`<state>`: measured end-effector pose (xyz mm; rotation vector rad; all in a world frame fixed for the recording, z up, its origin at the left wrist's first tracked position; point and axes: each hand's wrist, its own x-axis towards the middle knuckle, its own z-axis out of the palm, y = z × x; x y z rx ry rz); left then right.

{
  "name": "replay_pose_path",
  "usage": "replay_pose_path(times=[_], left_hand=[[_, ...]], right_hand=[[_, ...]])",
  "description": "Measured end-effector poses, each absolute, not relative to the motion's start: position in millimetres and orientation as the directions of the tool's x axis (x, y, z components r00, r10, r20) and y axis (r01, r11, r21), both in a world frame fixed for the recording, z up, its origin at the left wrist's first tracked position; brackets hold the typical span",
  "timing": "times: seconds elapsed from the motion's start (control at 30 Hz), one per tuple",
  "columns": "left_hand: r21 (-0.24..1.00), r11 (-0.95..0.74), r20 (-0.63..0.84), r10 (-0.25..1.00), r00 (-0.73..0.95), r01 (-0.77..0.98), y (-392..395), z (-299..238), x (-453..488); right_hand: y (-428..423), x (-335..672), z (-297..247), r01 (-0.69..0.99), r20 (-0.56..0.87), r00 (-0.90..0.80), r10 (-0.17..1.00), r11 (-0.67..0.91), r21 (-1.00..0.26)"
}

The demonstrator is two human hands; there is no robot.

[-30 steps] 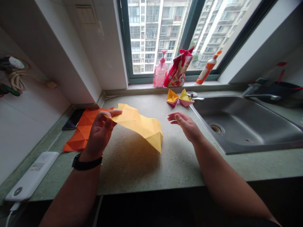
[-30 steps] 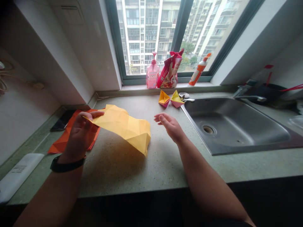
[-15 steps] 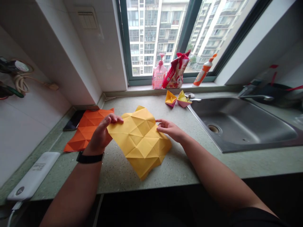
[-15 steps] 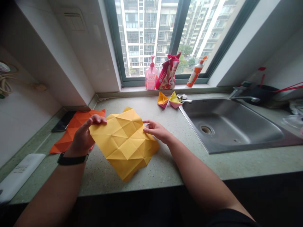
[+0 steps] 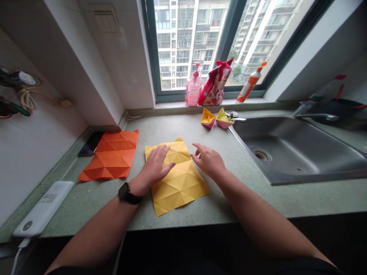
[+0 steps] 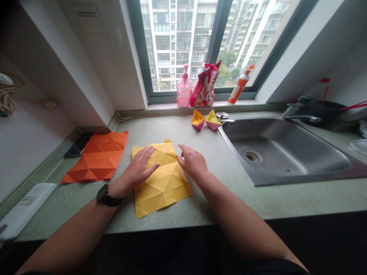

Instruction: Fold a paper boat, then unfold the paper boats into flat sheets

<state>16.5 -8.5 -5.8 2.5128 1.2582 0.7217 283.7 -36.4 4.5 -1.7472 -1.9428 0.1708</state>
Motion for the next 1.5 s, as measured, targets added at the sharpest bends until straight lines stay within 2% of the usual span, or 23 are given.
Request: replay_pose_path(times=[0.1,0.17,0.27,0.4,0.6,0.77,0.93,1.03,1.1,1.2,1.3,1.37,1.5], left_hand=[[0.354,-0.595,0.139,0.796,0.589,0.721,-10.9,-20.7,28.5],[0.342,-0.602,0.084,0.785,0.614,0.722,-8.9,-26.2,30.3],[0.347,-0.613,0.076,0.773,0.630,0.710,-5.0,-29.8,29.5],[0.357,-0.624,0.092,0.764,0.639,0.695,-1.7,-30.9,29.2],[0.322,-0.610,0.030,0.771,0.636,0.724,0.5,-31.1,27.7],[0.245,-0.514,0.029,0.851,0.524,0.822,10.4,-33.6,23.0],[0.172,-0.318,0.001,0.946,0.323,0.932,35.1,-30.8,10.2],[0.166,-0.244,-0.014,0.968,0.250,0.956,45.7,-28.4,3.8],[0.171,-0.233,0.011,0.972,0.235,0.957,48.1,-26.8,2.2],[0.174,-0.321,0.104,0.946,0.307,0.931,46.9,-22.9,4.7],[0.182,-0.553,0.163,0.832,0.530,0.813,42.6,-18.6,14.1],[0.210,-0.669,0.140,0.742,0.655,0.713,37.3,-18.0,23.3],[0.246,-0.752,0.064,0.642,0.764,0.611,18.2,-23.0,37.2]], right_hand=[[-41.3,271.8,6.2,0.806,0.453,-0.250,0.856,0.444,-0.392],[-39.0,261.7,-0.8,0.702,0.451,-0.423,0.786,0.599,-0.386],[-26.7,251.5,-19.4,0.611,0.370,-0.571,0.733,0.680,-0.404],[-2.7,252.3,-39.8,0.673,0.230,-0.578,0.783,0.616,-0.409],[25.4,252.7,-41.6,0.848,0.046,-0.488,0.872,0.486,-0.211],[42.0,253.4,-38.1,0.894,0.011,-0.425,0.905,0.422,-0.149],[48.6,265.5,-35.2,0.937,-0.010,-0.332,0.943,0.328,-0.124],[43.2,272.9,-32.9,0.947,0.017,-0.300,0.954,0.299,-0.119],[37.1,277.1,-31.6,0.931,0.061,-0.339,0.939,0.344,-0.120],[28.7,281.7,-31.6,0.889,0.060,-0.434,0.899,0.438,-0.134],[25.2,283.3,-33.6,0.893,0.035,-0.420,0.907,0.420,-0.164],[25.6,283.5,-35.0,0.895,0.052,-0.407,0.912,0.409,-0.177],[29.5,284.7,-36.3,0.893,0.069,-0.397,0.915,0.403,-0.202]])
